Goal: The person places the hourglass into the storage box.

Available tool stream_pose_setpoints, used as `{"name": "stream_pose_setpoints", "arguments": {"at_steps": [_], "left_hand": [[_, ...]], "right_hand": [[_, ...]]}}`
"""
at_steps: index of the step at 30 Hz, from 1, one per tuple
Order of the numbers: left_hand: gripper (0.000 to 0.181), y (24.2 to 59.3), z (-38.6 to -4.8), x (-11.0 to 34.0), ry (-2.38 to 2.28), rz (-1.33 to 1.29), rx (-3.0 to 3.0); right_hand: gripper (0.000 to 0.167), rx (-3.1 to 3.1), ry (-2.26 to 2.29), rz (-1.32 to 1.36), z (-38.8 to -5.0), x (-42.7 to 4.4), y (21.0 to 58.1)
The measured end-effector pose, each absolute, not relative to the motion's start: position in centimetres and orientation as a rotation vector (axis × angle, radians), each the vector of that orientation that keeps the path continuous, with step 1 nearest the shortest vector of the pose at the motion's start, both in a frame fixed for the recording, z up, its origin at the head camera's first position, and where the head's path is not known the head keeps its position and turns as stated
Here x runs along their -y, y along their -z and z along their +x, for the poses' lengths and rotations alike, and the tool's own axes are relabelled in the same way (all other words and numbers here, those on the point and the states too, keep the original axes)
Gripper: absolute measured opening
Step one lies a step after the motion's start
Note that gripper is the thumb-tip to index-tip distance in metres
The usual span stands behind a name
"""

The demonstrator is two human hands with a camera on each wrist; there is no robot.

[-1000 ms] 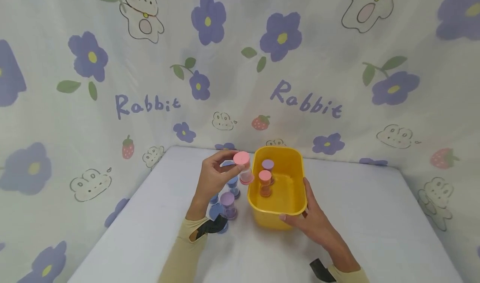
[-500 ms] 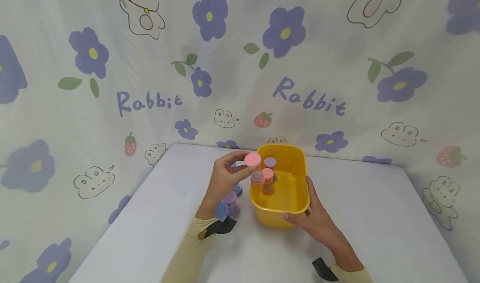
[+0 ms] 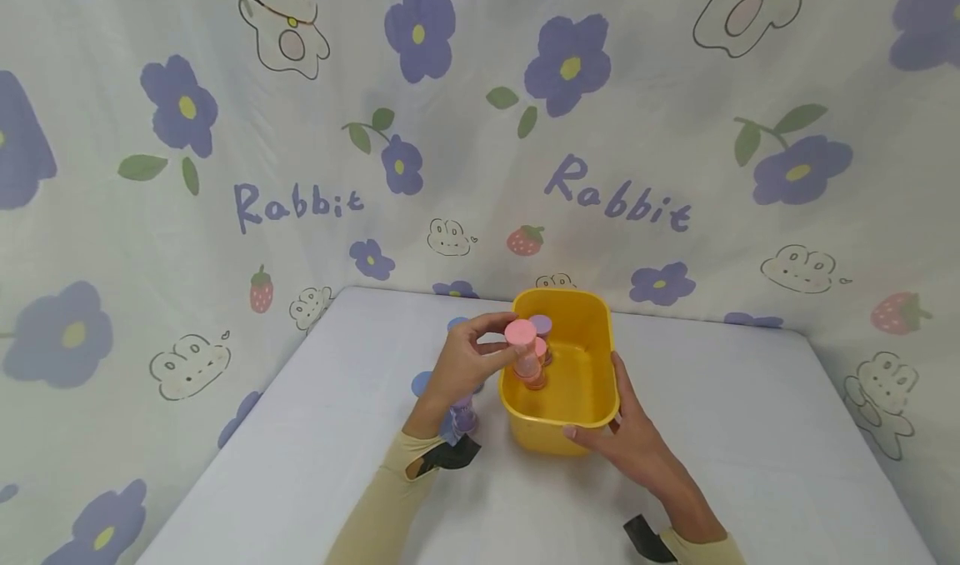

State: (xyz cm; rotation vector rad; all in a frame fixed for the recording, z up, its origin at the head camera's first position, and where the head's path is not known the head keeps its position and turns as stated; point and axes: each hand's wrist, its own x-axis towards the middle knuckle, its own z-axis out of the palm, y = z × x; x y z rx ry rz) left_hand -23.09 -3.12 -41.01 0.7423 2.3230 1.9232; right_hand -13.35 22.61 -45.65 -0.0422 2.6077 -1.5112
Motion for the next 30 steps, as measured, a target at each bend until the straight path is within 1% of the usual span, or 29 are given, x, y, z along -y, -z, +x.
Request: {"name": "stream_pose_setpoints", "arguments": {"at_steps": [5, 12, 26, 30], "left_hand": [[0.052, 41.3, -23.1, 3.1, -1.795, 0.684, -2.379], [0.043, 41.4, -22.8, 2.8, -1.629, 0.696, -2.492], [0.042, 41.6, -22.8, 2.1, -1.392, 0.761, -2.607], [0.046, 41.6, -22.7, 2.0, -1.298, 0.763, -2.655]], "right_hand": [[0.124, -2.608, 1.517, -0.044, -13.4, -22.6, 45.7], [0.124, -2.619, 1.53, -0.057, -13.2, -22.5, 45.6], [0.125, -2.622, 1.508, -0.04, -13.3, -22.5, 45.5], [0.125, -2.625, 1.499, -0.041, -13.3, -22.6, 45.5]]}}
